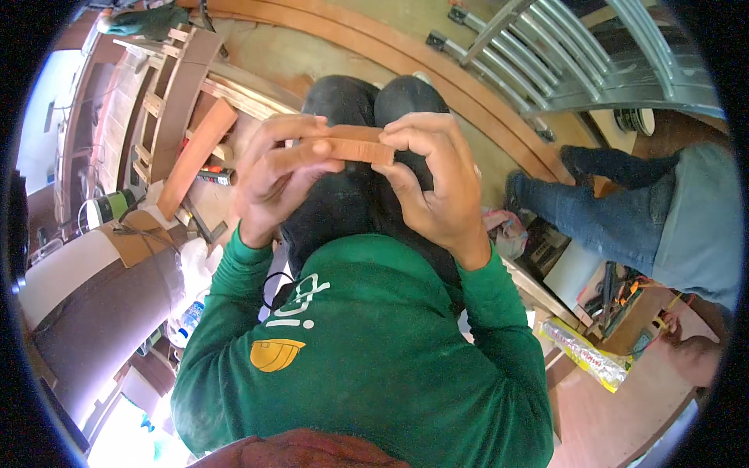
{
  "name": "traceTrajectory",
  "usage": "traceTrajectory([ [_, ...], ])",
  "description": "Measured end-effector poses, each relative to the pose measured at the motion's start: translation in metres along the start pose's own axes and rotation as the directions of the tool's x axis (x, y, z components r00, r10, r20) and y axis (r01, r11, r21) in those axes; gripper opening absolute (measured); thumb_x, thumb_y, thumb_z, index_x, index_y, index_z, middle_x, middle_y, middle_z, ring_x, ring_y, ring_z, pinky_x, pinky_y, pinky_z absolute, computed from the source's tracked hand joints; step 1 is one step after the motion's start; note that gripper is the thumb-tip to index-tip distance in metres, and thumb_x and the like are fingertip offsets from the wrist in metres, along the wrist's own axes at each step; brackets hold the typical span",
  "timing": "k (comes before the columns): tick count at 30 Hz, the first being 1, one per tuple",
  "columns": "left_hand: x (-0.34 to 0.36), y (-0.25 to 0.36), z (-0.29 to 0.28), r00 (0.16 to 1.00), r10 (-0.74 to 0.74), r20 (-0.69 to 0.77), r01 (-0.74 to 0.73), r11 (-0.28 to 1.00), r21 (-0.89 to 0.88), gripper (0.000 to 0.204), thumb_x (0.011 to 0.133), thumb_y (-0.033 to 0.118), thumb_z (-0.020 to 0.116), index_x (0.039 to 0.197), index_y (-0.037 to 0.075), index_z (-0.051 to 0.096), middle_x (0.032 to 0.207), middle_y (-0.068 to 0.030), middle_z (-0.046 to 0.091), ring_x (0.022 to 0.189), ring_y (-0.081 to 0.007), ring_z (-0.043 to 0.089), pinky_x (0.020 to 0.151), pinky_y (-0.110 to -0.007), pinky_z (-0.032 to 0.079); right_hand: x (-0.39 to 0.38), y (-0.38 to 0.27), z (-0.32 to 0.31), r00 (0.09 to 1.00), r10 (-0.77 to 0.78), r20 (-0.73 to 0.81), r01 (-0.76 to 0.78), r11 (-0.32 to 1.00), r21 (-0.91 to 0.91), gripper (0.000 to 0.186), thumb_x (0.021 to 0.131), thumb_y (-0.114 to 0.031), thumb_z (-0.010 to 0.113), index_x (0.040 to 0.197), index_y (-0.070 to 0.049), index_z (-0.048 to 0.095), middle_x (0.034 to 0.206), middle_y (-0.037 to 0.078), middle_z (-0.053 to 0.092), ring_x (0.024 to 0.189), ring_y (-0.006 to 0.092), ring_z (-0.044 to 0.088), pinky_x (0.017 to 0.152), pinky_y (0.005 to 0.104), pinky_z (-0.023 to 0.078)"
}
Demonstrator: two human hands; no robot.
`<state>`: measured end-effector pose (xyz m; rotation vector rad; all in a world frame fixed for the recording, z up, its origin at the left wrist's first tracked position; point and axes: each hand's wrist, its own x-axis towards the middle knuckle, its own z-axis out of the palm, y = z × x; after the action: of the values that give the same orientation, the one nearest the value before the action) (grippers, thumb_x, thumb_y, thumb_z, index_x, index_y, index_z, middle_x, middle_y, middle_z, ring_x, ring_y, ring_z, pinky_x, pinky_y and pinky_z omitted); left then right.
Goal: The person marks a wood plank using a square and pencil, then uses a hand saw to cut a small piece off the end of the plank while holding it against a wooden frame.
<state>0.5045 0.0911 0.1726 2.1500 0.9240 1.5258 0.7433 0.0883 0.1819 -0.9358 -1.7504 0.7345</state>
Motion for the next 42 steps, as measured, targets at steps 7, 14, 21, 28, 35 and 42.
traceTrajectory([
  [7,0.012,-0.011,0.008,0.987,-0.143,-0.071,0.132,0.982,-0.137,0.032,0.085,0.004,0.088,0.114,0.005,0.074,0.110,-0.0132,0.074,0.100,-0.0245,0.072,0.083,-0.035,0.058,0.020,0.003,0.004,0.998,0.064,-0.012,-0.063,0.997,0.045,0.028,0.095,-0.011,0.080,0.117,0.000,0.066,0.118,0.014,0.067,0.105,0.0246,0.069,0.092,0.0350,0.056],
  [14,0.012,-0.011,0.014,0.974,-0.195,-0.115,0.169,0.965,-0.199,0.023,0.089,0.004,0.085,0.111,0.006,0.078,0.110,-0.0113,0.072,0.097,-0.0239,0.070,0.080,-0.033,0.057,0.020,0.003,0.003,0.988,0.152,0.015,-0.151,0.958,0.244,0.026,0.101,-0.012,0.077,0.118,0.003,0.065,0.121,0.012,0.065,0.111,0.0198,0.067,0.096,0.0338,0.058],
  [21,0.000,-0.013,0.020,0.963,-0.246,-0.114,0.211,0.944,-0.253,0.025,0.093,0.006,0.083,0.117,0.006,0.074,0.113,-0.0106,0.069,0.100,-0.0202,0.068,0.082,-0.034,0.057,0.019,0.007,0.003,0.994,0.111,0.024,-0.114,0.970,0.217,0.025,0.103,-0.013,0.075,0.117,0.003,0.064,0.120,0.012,0.064,0.109,0.0190,0.066,0.095,0.0331,0.058],
  [28,0.000,0.000,0.050,0.867,-0.482,-0.123,0.263,0.654,-0.709,0.056,0.100,0.014,0.080,0.140,0.007,0.042,0.126,-0.0120,0.061,0.112,-0.0182,0.065,0.089,-0.033,0.058,0.020,0.013,0.000,0.988,0.153,0.028,-0.155,0.949,0.274,0.023,0.103,-0.012,0.074,0.117,0.003,0.064,0.122,0.011,0.063,0.109,0.0181,0.064,0.095,0.0318,0.056],
  [35,0.012,0.013,0.065,0.732,-0.681,-0.003,0.508,0.549,-0.664,0.044,0.104,0.028,0.076,0.130,0.002,0.051,0.106,-0.0033,0.060,0.094,-0.0082,0.058,0.079,-0.025,0.051,0.019,0.019,-0.006,0.990,0.135,0.029,-0.137,0.946,0.293,0.023,0.104,-0.013,0.073,0.118,0.003,0.064,0.125,0.011,0.062,0.109,0.0174,0.063,0.095,0.0317,0.054],
  [42,0.000,0.018,0.070,0.796,-0.575,-0.191,0.425,0.754,-0.501,0.024,0.107,0.020,0.067,0.109,0.005,0.049,0.099,-0.0042,0.051,0.088,-0.0098,0.045,0.080,-0.027,0.042,0.001,0.002,0.000,0.997,0.075,0.000,-0.075,0.995,0.073,0.024,0.097,-0.013,0.079,0.114,-0.002,0.066,0.116,0.014,0.068,0.106,0.0266,0.067,0.095,0.0373,0.054],
])
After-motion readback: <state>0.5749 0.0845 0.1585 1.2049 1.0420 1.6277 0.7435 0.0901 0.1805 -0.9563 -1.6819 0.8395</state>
